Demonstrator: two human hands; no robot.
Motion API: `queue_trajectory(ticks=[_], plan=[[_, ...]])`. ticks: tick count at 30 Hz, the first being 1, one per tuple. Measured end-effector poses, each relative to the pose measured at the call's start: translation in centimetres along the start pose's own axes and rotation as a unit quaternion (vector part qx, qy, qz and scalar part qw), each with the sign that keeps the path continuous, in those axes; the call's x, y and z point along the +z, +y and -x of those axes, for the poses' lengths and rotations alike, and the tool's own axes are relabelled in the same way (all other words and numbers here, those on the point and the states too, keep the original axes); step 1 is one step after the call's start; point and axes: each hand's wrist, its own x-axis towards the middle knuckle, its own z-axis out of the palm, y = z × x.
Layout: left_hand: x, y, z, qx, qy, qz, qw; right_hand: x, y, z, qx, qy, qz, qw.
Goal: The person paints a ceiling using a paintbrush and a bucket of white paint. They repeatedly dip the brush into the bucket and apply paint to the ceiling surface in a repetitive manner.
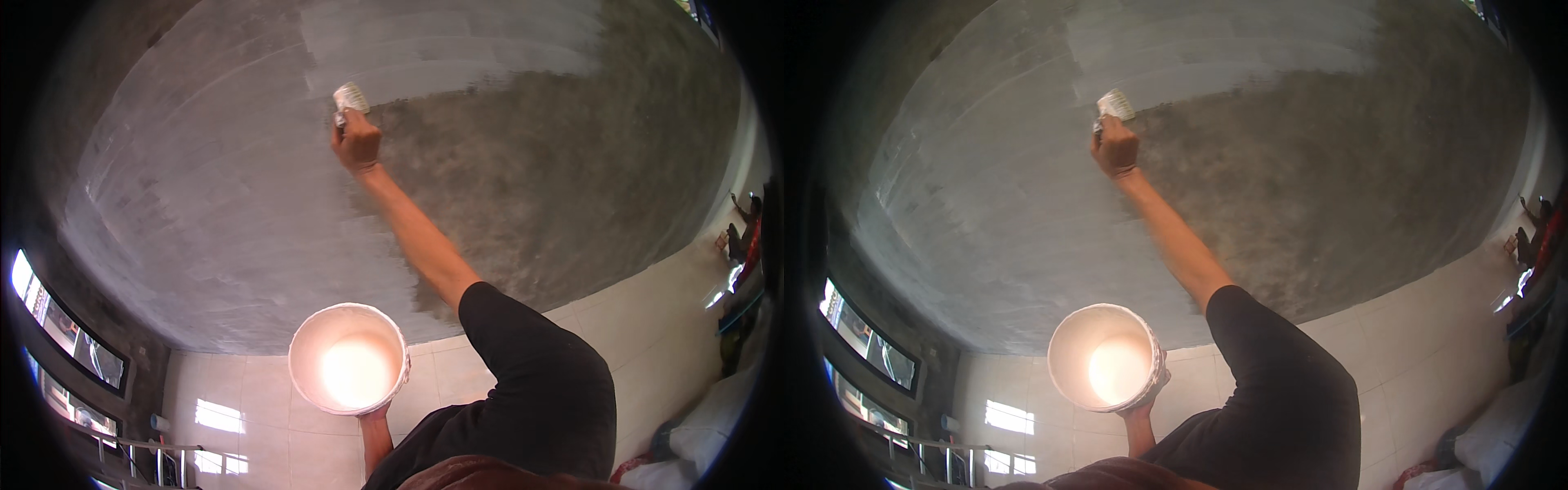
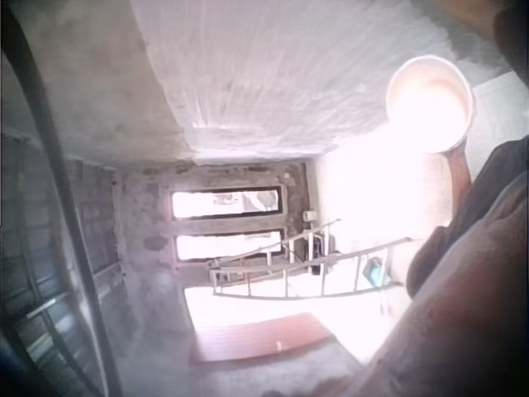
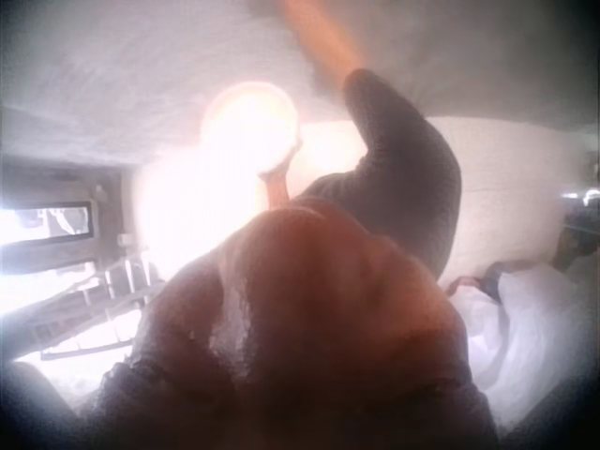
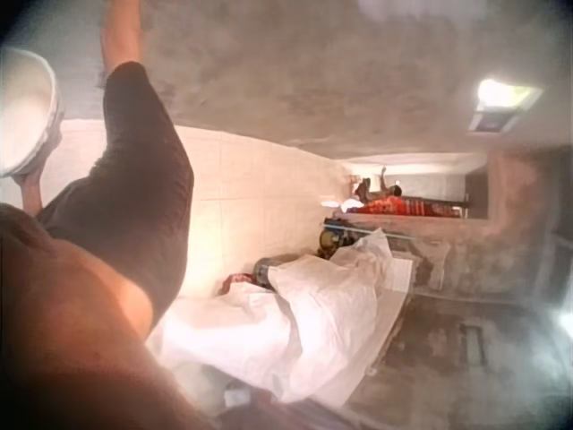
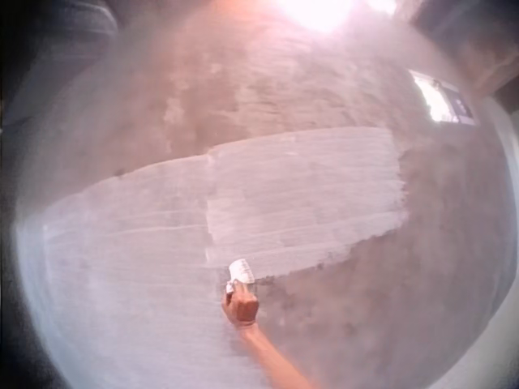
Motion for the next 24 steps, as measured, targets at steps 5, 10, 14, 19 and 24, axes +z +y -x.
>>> queue_trajectory(ticks=[5, 10, 14, 19, 24], plan=[[-0.1, 1.0, 1.6, 0.022, -0.073, -0.100, 0.992, 2.6, -4.2, 1.2, 0.030, -0.042, -0.111, 0.993], [-3.6, 3.7, 1.1, -0.048, -0.021, 0.035, 0.998, 1.6, -0.3, -0.8, 0.098, -0.029, -0.119, 0.988], [-0.8, 4.3, 1.2, -0.149, -0.033, 0.293, 0.944, -2.7, 4.3, -2.7, 0.137, 0.007, -0.102, 0.985], [-1.9, 4.4, -0.5, -0.046, 0.028, 0.053, 0.997, -13.8, 11.5, -7.5, 0.168, 0.077, -0.004, 0.983], [-1.0, 3.9, 0.0, -0.024, 0.052, 0.117, 0.992, -21.7, 16.6, -10.5, 0.098, 0.149, 0.128, 0.976]])
